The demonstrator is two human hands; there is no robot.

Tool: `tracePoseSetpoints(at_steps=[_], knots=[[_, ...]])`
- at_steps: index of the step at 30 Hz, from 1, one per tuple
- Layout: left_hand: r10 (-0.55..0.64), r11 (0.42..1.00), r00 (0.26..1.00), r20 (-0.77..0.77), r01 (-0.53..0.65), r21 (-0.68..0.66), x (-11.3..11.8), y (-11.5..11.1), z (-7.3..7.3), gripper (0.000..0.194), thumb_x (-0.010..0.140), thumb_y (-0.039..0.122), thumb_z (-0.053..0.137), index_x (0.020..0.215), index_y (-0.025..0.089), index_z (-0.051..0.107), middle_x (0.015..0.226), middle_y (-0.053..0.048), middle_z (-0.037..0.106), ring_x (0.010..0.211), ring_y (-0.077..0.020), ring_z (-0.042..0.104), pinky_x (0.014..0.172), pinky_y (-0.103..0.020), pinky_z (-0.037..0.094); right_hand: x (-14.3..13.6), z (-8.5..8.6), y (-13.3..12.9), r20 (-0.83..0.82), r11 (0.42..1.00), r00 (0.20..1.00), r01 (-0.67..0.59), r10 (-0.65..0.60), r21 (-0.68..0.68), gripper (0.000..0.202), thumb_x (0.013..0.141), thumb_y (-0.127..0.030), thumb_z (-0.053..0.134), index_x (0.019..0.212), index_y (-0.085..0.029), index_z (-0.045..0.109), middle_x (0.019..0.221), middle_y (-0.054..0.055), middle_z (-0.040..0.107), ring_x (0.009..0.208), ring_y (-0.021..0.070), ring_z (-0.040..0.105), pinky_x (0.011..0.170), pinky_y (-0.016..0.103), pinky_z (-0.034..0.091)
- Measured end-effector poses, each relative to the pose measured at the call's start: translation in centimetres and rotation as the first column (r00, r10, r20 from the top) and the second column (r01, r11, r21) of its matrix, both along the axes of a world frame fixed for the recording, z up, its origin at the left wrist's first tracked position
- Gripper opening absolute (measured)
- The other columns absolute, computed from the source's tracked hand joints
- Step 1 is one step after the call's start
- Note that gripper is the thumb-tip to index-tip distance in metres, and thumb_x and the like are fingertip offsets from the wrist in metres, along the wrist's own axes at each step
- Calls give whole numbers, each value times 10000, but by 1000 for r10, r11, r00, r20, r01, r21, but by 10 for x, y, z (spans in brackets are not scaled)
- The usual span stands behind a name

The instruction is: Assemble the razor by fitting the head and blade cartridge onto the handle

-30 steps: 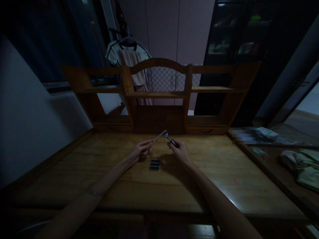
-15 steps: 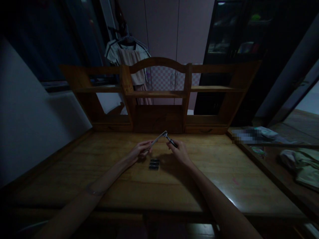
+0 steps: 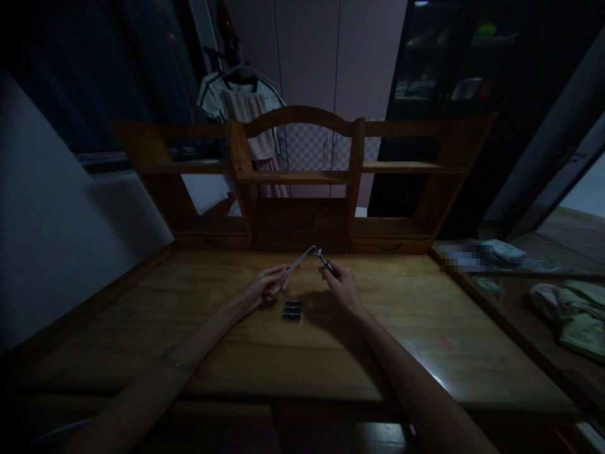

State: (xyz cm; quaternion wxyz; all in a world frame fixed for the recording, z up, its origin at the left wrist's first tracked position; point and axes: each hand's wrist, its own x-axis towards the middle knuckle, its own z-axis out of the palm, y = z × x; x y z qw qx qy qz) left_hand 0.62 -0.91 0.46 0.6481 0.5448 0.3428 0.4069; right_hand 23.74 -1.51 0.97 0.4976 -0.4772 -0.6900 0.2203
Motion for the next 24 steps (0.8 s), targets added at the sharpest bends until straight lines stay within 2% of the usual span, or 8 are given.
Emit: tracePoseSetpoints(at_steps=[3,10,17,24], knots=[[-4,1000,1000,-12,4,-8,0,-1,0,462,811,429,557,1182,153,554,677,6,545,344,4,198,327,-166,97,2,0,1,-11,1000,1000,11,-10,11,346,836,-439,480,637,-167,558,568,-6,464,544,130,434,501,238,286],[-12,1000,1000,16,12,-1,-1,0,-3,447,814,423,555,1172,154,555,680,9,536,346,8,176,328,-166,76,-3,-2,0,64,998,996,-53,55,-28,328,833,-403,485,617,-167,555,549,-12,466,534,126,445,499,237,276],[-7,1000,1000,13,7,-9,0,-1,-1,443,813,413,556,1172,153,556,673,12,530,347,4,181,324,-162,87,-2,-1,0,18,1000,1000,4,-4,-10,349,824,-433,477,611,-166,551,542,-4,473,518,129,433,482,238,273],[12,1000,1000,-9,-12,24,-2,3,-5,465,802,420,574,1185,156,566,678,9,536,346,5,195,337,-177,86,-2,-4,2,54,999,998,-37,38,-19,339,833,-409,473,607,-167,547,541,-7,473,522,129,445,487,238,278]])
